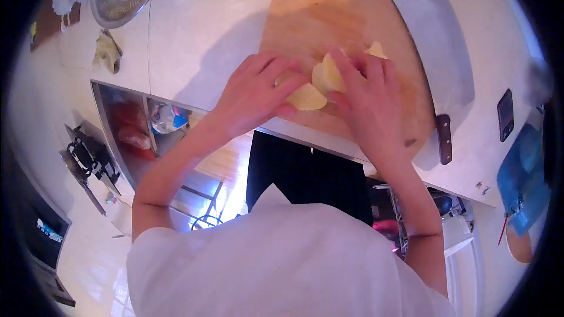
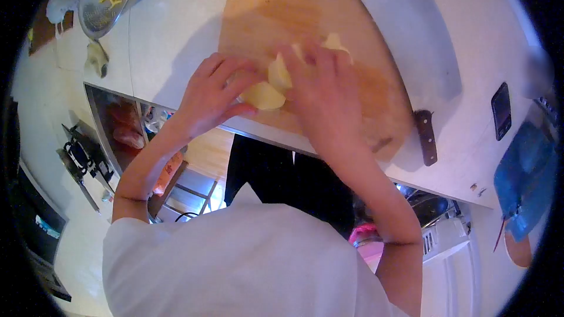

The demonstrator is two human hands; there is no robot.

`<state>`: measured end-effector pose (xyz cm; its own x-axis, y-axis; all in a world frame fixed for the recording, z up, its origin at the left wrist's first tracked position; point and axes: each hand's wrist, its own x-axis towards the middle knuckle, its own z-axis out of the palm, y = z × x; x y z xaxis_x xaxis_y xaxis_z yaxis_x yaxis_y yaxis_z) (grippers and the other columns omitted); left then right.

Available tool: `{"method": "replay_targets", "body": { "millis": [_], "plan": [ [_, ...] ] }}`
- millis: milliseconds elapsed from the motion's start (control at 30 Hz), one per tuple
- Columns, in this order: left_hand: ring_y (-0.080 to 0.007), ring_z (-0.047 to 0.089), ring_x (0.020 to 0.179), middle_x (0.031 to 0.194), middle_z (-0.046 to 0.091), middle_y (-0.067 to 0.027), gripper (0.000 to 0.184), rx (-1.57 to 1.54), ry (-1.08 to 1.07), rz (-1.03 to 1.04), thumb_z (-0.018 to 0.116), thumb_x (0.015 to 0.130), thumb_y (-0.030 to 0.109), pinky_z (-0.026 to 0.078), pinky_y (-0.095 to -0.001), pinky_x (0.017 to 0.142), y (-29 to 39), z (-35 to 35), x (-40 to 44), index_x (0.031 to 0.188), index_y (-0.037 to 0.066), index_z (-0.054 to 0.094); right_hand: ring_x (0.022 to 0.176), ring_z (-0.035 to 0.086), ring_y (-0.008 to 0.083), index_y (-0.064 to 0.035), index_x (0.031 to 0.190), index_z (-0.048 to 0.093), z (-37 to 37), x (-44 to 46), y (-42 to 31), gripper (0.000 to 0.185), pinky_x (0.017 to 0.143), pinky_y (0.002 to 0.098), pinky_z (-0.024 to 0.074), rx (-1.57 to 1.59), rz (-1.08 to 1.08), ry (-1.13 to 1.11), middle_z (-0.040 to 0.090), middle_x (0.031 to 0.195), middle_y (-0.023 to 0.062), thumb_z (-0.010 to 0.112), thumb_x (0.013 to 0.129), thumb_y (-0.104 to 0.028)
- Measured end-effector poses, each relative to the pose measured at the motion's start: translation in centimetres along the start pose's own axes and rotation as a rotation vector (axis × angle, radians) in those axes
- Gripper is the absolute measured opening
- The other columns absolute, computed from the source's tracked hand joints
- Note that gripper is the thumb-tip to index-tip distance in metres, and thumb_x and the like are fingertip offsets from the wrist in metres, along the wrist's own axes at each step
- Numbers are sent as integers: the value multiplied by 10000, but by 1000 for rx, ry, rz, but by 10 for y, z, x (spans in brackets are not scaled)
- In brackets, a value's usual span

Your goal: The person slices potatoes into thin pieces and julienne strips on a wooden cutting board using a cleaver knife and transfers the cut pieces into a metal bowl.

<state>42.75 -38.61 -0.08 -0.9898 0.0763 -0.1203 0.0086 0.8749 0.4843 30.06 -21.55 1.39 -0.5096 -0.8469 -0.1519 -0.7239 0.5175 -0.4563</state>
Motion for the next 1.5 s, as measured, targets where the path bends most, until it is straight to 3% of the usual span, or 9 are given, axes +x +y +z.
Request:
{"method": "replay_targets", "body": {
  "millis": [300,567,667,800,900,1000,1267,1400,1500],
  "plan": [
    [-252,464,1046,1061,535,-62,451,-166,133,-180,712,651,146,370,-361,889,21,3,39,1070,115,547,943,490,314,-70,1022,538,2,-10,14,401,796,404,409,129,-11,107,537,997,111,681,647,-54],
    [-227,595,774,895,597,-89,231,-464,103,-358,645,723,38,479,-312,690,31,1,45,945,54,584,753,559,263,-75,828,594,5,-19,29,157,686,343,439,449,238,357,588,794,79,662,696,-26],
    [-244,588,769,843,598,-75,149,-495,170,-325,634,734,53,478,-323,673,34,-5,41,875,68,589,763,570,204,-68,866,583,7,-21,33,135,687,300,446,387,181,375,590,809,67,642,751,-30],
    [-238,599,773,848,608,-63,104,-463,222,-223,632,745,58,489,-315,668,44,-13,24,840,60,589,800,544,108,-48,949,540,4,-24,29,113,714,234,436,886,487,384,569,858,25,580,844,-61],
    [-219,613,734,864,616,-61,93,-833,110,-354,636,754,51,499,-290,633,53,-22,6,835,55,591,821,507,57,-50,983,506,1,-25,41,103,736,201,408,928,495,366,539,889,-14,534,890,-84],
    [-206,612,666,837,605,-71,104,-656,224,-476,648,752,50,498,-279,580,32,-8,5,840,52,593,805,495,46,-56,978,503,1,-21,38,97,731,187,398,974,506,330,535,887,-15,529,894,-96],
    [-240,564,806,900,561,-88,260,-206,279,-489,669,702,47,472,-324,697,17,0,0,941,81,572,713,538,97,-63,955,532,0,-15,-10,110,632,207,438,1207,426,153,542,796,-4,571,852,-69],
    [-246,550,864,956,560,-78,296,-318,447,-553,694,676,75,465,-343,724,8,-6,-17,945,98,573,748,569,206,-55,924,546,27,-2,-28,154,640,281,466,705,264,74,567,812,80,612,785,-53],
    [-241,532,970,1045,557,-59,444,-206,360,-111,735,624,124,470,-343,792,4,-3,-30,1037,118,573,791,570,243,-46,914,570,37,-2,-28,182,661,307,473,428,86,170,564,852,104,628,743,-23]
  ]
}}
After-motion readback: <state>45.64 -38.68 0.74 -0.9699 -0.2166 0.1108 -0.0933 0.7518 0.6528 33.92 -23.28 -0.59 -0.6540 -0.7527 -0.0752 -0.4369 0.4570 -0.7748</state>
